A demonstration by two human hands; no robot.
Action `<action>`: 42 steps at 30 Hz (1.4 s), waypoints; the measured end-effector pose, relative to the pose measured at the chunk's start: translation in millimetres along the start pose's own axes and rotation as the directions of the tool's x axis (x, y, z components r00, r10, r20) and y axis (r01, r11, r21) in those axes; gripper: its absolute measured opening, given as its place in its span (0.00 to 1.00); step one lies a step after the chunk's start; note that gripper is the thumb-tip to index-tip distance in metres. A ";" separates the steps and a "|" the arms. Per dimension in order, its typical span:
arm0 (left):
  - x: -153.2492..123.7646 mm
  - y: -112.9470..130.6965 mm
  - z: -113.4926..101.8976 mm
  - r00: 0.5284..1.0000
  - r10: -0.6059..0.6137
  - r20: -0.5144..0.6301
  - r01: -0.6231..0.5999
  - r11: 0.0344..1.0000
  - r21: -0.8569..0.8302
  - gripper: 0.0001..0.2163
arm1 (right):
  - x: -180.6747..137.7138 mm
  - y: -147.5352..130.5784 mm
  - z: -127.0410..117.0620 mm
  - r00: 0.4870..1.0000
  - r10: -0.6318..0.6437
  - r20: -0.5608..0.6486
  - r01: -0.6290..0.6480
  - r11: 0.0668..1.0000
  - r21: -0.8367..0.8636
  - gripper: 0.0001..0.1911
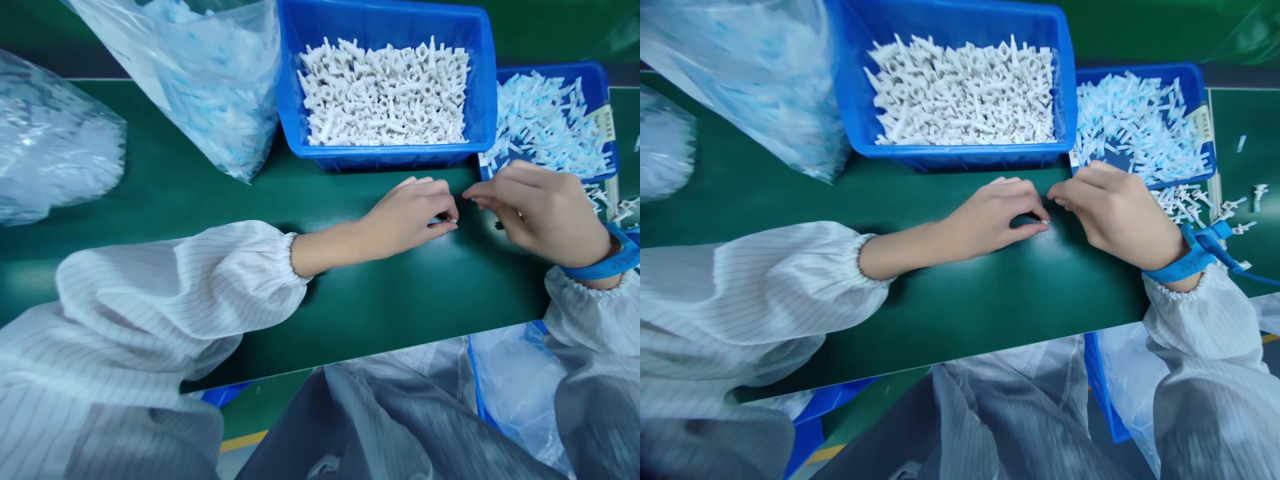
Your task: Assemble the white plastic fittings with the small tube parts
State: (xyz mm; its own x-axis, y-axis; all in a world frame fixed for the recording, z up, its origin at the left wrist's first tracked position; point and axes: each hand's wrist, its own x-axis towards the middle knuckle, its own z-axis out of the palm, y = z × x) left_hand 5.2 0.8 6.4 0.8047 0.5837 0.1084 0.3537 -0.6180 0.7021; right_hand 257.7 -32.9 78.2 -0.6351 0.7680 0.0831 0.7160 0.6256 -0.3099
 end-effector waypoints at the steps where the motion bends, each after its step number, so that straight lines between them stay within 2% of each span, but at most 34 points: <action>1: -0.2 -0.2 -0.1 1.000 -0.001 0.002 0.001 1.000 -0.003 0.08 | 0.1 -2.2 -1.9 1.000 0.028 -0.005 -0.028 0.999 0.045 0.18; 3: -0.4 -0.7 -0.3 1.000 0.001 0.003 -0.001 1.000 -0.007 0.08 | -0.1 -5.5 -3.4 0.998 0.068 -0.008 -0.067 0.992 0.104 0.15; 9: -0.3 -2.3 -1.3 1.000 0.012 0.011 -0.012 1.000 -0.014 0.08 | -8.1 -4.2 1.8 0.994 0.093 -0.051 -0.080 0.972 0.221 0.05; 12: -0.2 -1.2 -1.8 1.000 0.011 0.004 -0.011 1.000 -0.006 0.07 | -10.7 -3.6 8.1 0.992 0.056 -0.114 -0.024 0.963 0.267 0.02; 16: 1.3 2.0 -3.0 1.000 -0.003 0.022 0.003 1.000 0.018 0.08 | -8.4 -4.7 20.9 0.978 -0.056 -0.200 0.105 0.964 0.243 0.05; 18: 2.3 2.8 -3.3 0.999 -0.005 0.037 0.004 1.000 0.026 0.09 | -6.2 -5.7 26.4 0.976 -0.047 -0.211 0.099 0.965 0.245 0.07; 22: 3.2 1.7 -2.5 0.999 0.005 0.037 -0.007 0.999 0.048 0.08 | -4.5 -7.0 31.0 0.984 0.021 -0.177 0.043 0.936 0.349 0.07; 27: 2.7 -1.1 -0.3 0.999 0.029 0.021 -0.031 0.997 0.068 0.08 | -11.5 -4.7 28.9 0.989 0.150 -0.011 -0.131 0.896 0.425 0.09; 30: 2.5 -2.2 0.7 0.999 0.045 0.014 -0.045 0.997 0.061 0.08 | -14.7 -4.2 26.8 0.986 0.167 0.022 -0.159 0.881 0.445 0.06; 33: 2.2 -3.1 1.5 0.998 0.055 0.008 -0.055 0.996 0.064 0.08 | -12.9 -4.5 25.6 0.995 0.096 -0.022 -0.079 0.914 0.398 0.01; 36: 1.6 -3.3 2.1 0.999 0.054 0.000 -0.054 0.996 0.070 0.08 | -9.2 -4.0 26.6 0.997 -0.006 -0.072 0.028 0.951 0.306 0.01; 42: 0.2 -3.1 0.8 0.999 0.052 -0.005 -0.051 0.997 0.065 0.09 | -10.2 0.5 33.5 0.994 -0.064 -0.089 0.072 0.994 0.088 0.07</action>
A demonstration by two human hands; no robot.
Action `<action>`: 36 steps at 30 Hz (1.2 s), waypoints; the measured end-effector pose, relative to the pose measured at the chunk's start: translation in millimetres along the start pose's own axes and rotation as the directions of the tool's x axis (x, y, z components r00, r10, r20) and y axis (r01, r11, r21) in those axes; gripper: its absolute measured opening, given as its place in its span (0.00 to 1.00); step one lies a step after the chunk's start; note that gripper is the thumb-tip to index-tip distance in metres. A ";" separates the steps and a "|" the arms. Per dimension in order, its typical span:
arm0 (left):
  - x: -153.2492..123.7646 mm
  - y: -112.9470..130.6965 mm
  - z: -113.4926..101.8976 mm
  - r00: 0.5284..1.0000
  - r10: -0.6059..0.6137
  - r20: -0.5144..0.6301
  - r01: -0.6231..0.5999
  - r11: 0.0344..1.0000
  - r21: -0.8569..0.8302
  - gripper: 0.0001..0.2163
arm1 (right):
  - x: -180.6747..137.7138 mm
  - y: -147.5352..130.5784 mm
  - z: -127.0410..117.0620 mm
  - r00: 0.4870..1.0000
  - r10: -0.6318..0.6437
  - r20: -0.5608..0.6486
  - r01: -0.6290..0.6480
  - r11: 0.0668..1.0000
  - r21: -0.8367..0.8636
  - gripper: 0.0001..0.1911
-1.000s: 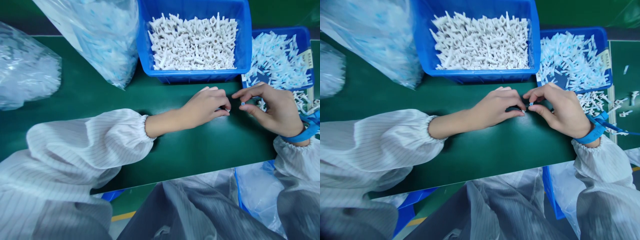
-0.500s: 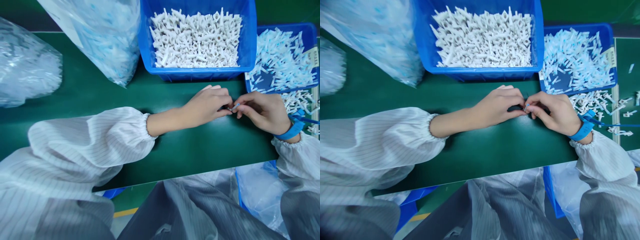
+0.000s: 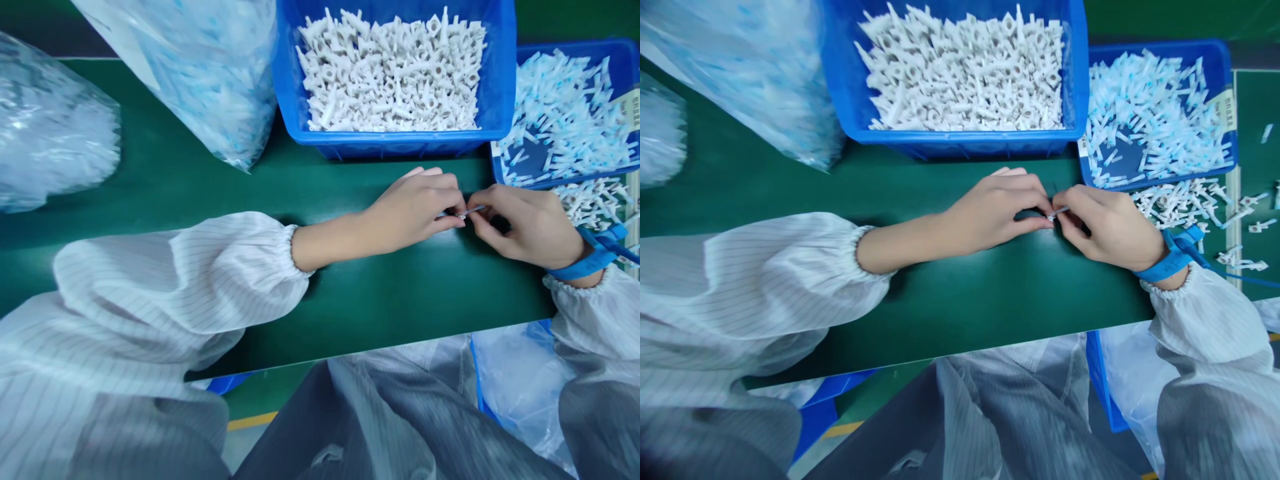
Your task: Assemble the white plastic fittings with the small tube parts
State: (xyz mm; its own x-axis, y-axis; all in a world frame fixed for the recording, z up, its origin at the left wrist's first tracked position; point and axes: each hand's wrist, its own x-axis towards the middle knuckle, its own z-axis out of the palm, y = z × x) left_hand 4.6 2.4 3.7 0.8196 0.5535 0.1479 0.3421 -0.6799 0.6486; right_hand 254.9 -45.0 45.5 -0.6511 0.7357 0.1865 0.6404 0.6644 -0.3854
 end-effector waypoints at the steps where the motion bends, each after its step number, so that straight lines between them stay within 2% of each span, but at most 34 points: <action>1: -0.2 -0.2 -0.3 1.000 0.000 -0.001 0.000 1.000 0.001 0.08 | -0.9 0.9 0.3 1.000 -0.013 0.007 0.013 1.000 -0.025 0.08; 4: -0.7 -0.8 -0.6 1.000 0.002 -0.004 -0.002 1.000 0.002 0.08 | -2.3 3.5 -1.5 0.998 -0.062 0.015 0.063 0.996 -0.065 0.10; 8: -1.0 -1.1 0.4 1.000 0.004 -0.010 -0.004 1.000 -0.003 0.08 | -1.0 6.2 -7.6 0.981 -0.193 -0.027 0.192 0.980 -0.048 0.08; 11: -1.2 -1.0 0.9 1.000 -0.001 -0.005 0.001 1.000 -0.005 0.08 | 0.0 7.2 -10.4 0.975 -0.221 -0.032 0.220 0.975 -0.025 0.11; 16: -1.4 -0.4 0.6 1.000 -0.009 -0.005 0.009 1.000 -0.008 0.07 | 1.2 6.4 -8.5 0.981 -0.188 -0.041 0.190 0.981 0.047 0.13; 22: -0.6 0.5 -0.2 1.000 -0.012 -0.001 0.012 1.000 -0.016 0.07 | 3.9 5.3 -7.6 0.975 -0.197 -0.101 0.198 0.980 -0.003 0.09; 29: 0.6 2.0 -3.2 1.000 -0.024 0.015 0.024 1.000 -0.016 0.07 | 0.3 6.9 -5.8 0.995 -0.093 -0.045 0.095 0.995 0.031 0.12; 33: 0.1 1.8 -2.7 1.000 -0.018 0.005 0.018 1.000 -0.013 0.07 | 0.2 6.6 -2.8 0.989 -0.121 -0.079 0.124 0.992 0.036 0.11; 36: 0.0 1.7 -1.8 1.000 -0.014 -0.002 0.014 1.000 -0.007 0.07 | 0.2 6.3 -0.8 0.992 -0.099 -0.084 0.102 0.994 0.029 0.11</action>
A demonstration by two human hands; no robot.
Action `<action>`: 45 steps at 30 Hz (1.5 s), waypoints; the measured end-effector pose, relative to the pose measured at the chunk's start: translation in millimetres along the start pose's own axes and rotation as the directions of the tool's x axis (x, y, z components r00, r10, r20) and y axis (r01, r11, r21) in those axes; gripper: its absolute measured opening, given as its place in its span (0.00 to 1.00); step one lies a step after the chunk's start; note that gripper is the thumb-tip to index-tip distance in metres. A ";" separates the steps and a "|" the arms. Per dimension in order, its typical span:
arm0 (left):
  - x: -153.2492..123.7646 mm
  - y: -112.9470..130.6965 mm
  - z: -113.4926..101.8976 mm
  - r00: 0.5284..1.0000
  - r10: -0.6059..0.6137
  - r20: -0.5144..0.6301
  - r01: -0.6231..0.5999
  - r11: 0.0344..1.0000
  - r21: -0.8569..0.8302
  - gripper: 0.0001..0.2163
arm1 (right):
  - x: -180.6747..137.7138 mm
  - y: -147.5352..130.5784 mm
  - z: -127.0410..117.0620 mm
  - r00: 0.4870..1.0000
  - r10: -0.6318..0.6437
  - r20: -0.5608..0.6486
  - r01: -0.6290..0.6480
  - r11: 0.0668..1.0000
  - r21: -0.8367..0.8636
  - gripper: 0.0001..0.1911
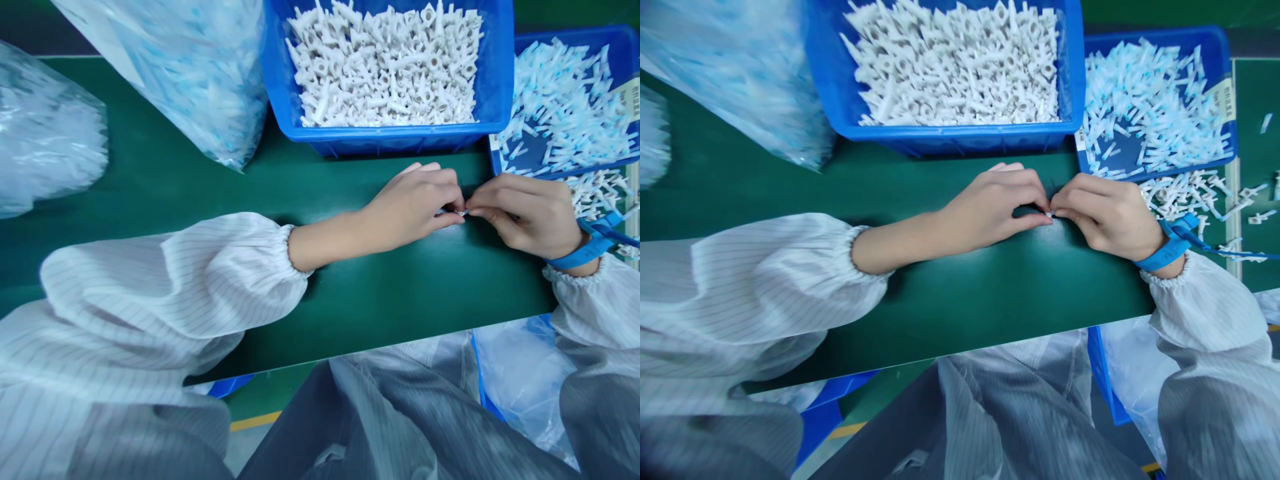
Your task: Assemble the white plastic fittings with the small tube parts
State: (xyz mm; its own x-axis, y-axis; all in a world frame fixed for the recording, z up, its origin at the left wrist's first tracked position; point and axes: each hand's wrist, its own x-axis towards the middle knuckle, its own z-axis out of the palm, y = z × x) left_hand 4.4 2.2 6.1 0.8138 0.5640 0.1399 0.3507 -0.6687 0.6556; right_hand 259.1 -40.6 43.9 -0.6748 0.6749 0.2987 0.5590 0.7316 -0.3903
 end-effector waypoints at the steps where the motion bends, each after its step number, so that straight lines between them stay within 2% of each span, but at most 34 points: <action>1: 0.2 0.1 0.1 1.000 -0.001 0.002 0.001 1.000 0.001 0.07 | -0.2 0.1 0.5 1.000 0.004 -0.002 -0.004 1.000 0.007 0.11; 4: 1.0 0.7 -0.1 1.000 -0.006 0.008 0.006 1.000 0.006 0.07 | -1.0 1.0 1.9 1.000 -0.008 -0.026 0.009 0.999 0.042 0.11; 10: 1.2 2.2 0.4 1.000 -0.022 -0.009 0.022 1.000 0.014 0.06 | -1.8 0.2 3.5 0.995 0.093 0.044 -0.094 0.996 0.012 0.13; 17: 0.6 3.6 -2.9 0.999 -0.042 -0.005 0.042 0.999 -0.004 0.06 | 2.8 -8.2 3.4 0.999 -0.039 -0.020 0.038 0.999 -0.014 0.13; 25: 0.6 1.2 -0.3 0.999 -0.041 -0.035 0.040 0.998 -0.050 0.07 | 4.3 -12.5 3.3 0.996 -0.089 0.012 0.090 0.977 -0.192 0.15; 30: 2.1 2.4 0.4 0.997 -0.067 -0.036 0.065 0.996 -0.053 0.08 | 5.3 -16.8 3.4 0.989 -0.145 -0.013 0.135 0.952 -0.275 0.17; 37: 5.5 4.4 0.1 0.996 -0.091 -0.022 0.090 0.995 -0.054 0.08 | 3.8 -16.3 4.1 0.997 -0.064 0.052 0.075 0.961 -0.267 0.19; 45: 8.3 4.1 -1.7 0.998 -0.067 -0.003 0.066 0.996 -0.063 0.07 | 5.0 -20.0 6.8 0.990 -0.134 -0.036 0.113 0.928 -0.354 0.18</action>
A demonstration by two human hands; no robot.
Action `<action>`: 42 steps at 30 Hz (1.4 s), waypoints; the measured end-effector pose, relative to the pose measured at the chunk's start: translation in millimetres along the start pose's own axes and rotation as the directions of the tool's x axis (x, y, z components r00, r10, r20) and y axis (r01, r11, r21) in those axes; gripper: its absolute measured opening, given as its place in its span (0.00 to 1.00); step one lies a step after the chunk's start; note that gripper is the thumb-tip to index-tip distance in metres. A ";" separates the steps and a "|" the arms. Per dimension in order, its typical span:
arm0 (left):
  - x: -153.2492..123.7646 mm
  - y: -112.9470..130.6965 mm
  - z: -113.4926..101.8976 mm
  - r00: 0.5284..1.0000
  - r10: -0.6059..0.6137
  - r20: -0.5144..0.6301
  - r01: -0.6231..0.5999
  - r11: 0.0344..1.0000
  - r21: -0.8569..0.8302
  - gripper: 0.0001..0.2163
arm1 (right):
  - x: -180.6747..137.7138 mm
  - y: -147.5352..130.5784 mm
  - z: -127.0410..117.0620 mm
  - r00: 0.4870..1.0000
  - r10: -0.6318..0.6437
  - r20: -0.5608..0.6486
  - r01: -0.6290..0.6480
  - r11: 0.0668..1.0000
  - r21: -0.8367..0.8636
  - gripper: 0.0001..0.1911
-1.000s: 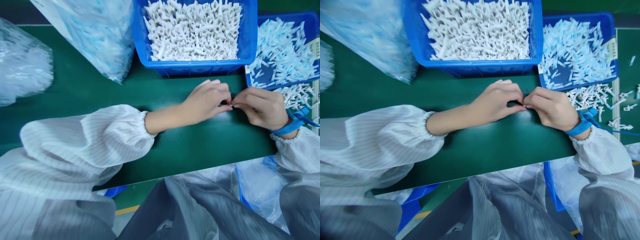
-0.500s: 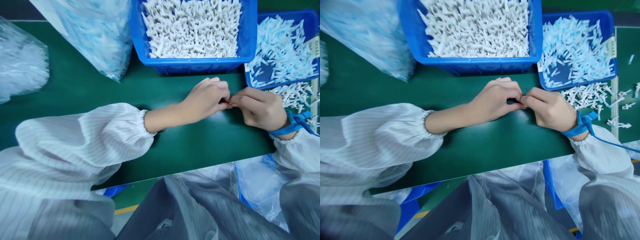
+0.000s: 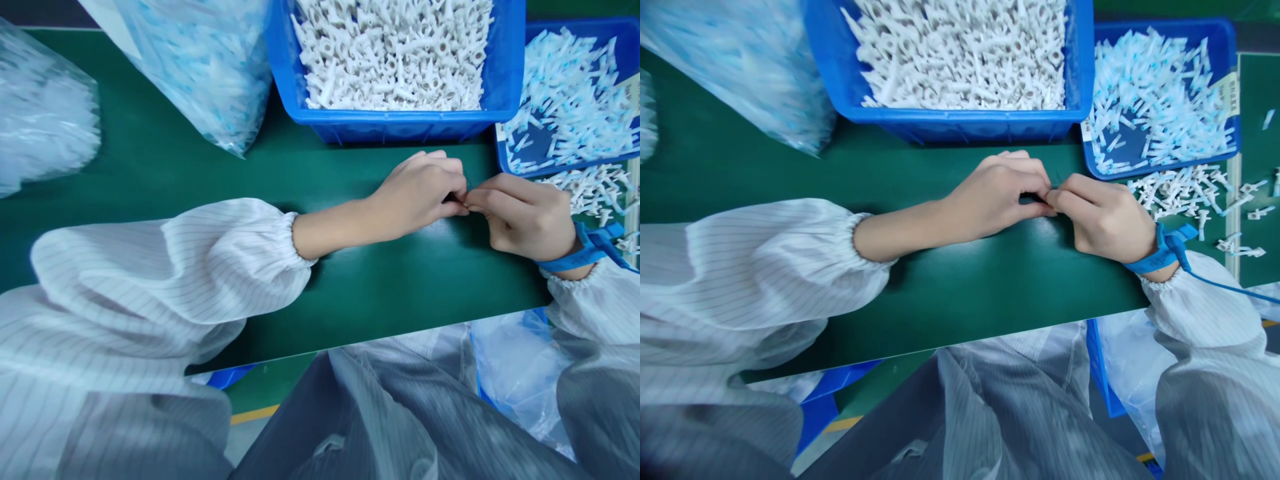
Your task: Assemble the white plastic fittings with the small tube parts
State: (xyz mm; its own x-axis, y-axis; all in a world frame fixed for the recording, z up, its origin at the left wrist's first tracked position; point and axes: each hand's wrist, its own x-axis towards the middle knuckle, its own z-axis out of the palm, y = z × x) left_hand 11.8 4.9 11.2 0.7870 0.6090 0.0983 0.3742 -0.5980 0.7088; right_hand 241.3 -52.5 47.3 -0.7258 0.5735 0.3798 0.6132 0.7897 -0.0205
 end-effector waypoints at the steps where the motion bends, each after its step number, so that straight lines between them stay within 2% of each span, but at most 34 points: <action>1: 0.1 -1.4 0.5 1.000 0.014 -0.005 -0.014 1.000 -0.003 0.07 | 0.4 -0.1 -0.3 1.000 -0.007 -0.005 0.007 1.000 -0.003 0.18; 8: 1.6 -8.3 3.8 0.998 0.053 -0.026 -0.054 0.998 -0.021 0.05 | -2.5 3.7 -1.9 0.998 0.038 0.042 -0.042 0.994 0.098 0.19; 11: 3.0 -5.9 2.8 0.999 0.033 -0.007 -0.033 0.999 -0.027 0.05 | -3.5 4.9 -0.9 0.999 0.031 0.013 -0.033 0.993 0.112 0.19; 15: 4.3 -1.3 0.8 1.000 -0.013 0.002 0.013 1.000 -0.027 0.05 | -4.3 5.2 0.8 1.000 -0.001 -0.010 0.002 0.999 0.045 0.18; 21: 4.3 -1.3 1.6 1.000 -0.015 -0.027 0.013 0.999 -0.039 0.05 | -4.4 1.4 2.0 0.996 0.047 0.081 -0.046 0.999 -0.020 0.19; 24: 2.9 -3.0 3.2 0.998 -0.009 -0.056 0.007 1.000 -0.022 0.07 | 2.2 -1.8 1.0 0.990 0.016 0.141 -0.007 0.998 -0.064 0.17; 29: 2.9 -3.4 4.7 0.997 0.010 -0.080 -0.013 0.999 -0.031 0.08 | 10.5 -4.5 -7.4 0.990 -0.050 0.134 0.064 0.992 -0.105 0.16; 34: 10.3 3.0 3.2 0.999 -0.028 -0.039 0.026 0.999 -0.044 0.08 | 7.7 -5.7 -17.7 0.985 -0.036 0.171 0.071 0.977 -0.202 0.18; 42: 12.9 12.9 -0.9 0.997 -0.075 -0.014 0.074 0.997 -0.022 0.10 | 16.4 -13.6 -23.2 0.975 -0.134 0.177 0.184 0.933 -0.309 0.17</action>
State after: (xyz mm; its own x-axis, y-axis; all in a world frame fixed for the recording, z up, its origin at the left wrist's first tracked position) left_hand 26.3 5.6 22.3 0.7500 0.6592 0.0549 0.4207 -0.5394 0.7294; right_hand 228.2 -58.9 75.3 -0.8450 0.4922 0.2092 0.5348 0.7751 0.3363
